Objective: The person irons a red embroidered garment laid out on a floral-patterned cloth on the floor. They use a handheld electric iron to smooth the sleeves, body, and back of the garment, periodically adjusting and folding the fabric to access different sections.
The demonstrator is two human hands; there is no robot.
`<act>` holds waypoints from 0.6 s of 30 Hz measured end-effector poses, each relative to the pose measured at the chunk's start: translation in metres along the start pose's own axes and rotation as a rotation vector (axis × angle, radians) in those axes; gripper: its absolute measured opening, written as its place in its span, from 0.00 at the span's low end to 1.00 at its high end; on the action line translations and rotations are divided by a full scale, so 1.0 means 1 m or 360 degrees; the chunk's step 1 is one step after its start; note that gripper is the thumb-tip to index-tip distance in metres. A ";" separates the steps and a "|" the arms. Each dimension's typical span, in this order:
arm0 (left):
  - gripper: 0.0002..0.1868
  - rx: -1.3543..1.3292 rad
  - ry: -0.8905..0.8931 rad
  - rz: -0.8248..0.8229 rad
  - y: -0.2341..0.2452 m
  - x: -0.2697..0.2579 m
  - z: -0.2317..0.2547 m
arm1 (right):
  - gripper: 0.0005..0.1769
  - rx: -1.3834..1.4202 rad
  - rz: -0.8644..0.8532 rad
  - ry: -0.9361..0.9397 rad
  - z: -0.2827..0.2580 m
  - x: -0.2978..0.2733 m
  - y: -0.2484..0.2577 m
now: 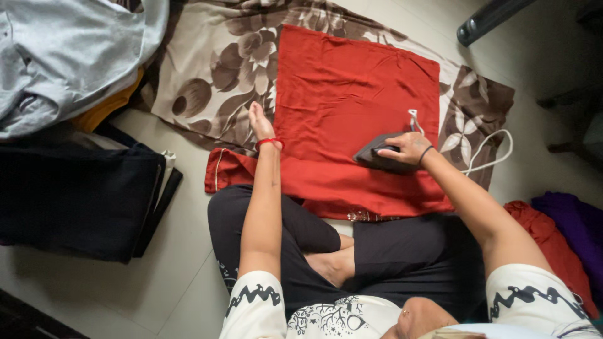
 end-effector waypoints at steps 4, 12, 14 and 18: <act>0.33 -0.0053 0.0107 0.0034 0.002 -0.003 0.002 | 0.32 -0.0032 -0.0040 0.0138 -0.041 0.034 0.003; 0.33 -0.0332 -0.0071 0.0119 0.011 0.012 0.024 | 0.34 0.0004 -0.0052 0.0407 -0.122 0.108 0.001; 0.32 -0.0486 -0.0068 0.0119 0.014 0.017 0.025 | 0.35 0.0009 -0.0066 0.0457 -0.140 0.123 0.000; 0.32 -0.0518 -0.0064 0.0145 0.016 0.020 0.025 | 0.37 0.0024 -0.0044 0.0509 -0.173 0.150 -0.003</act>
Point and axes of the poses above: each hand's wrist, its own x-axis towards the middle knuckle, its own y-axis out of the back of the hand, z = x × y, the point moved 3 cm from there along x, towards the middle knuckle, and after that the axes turned 6 degrees about z, right-handed, at the moved point
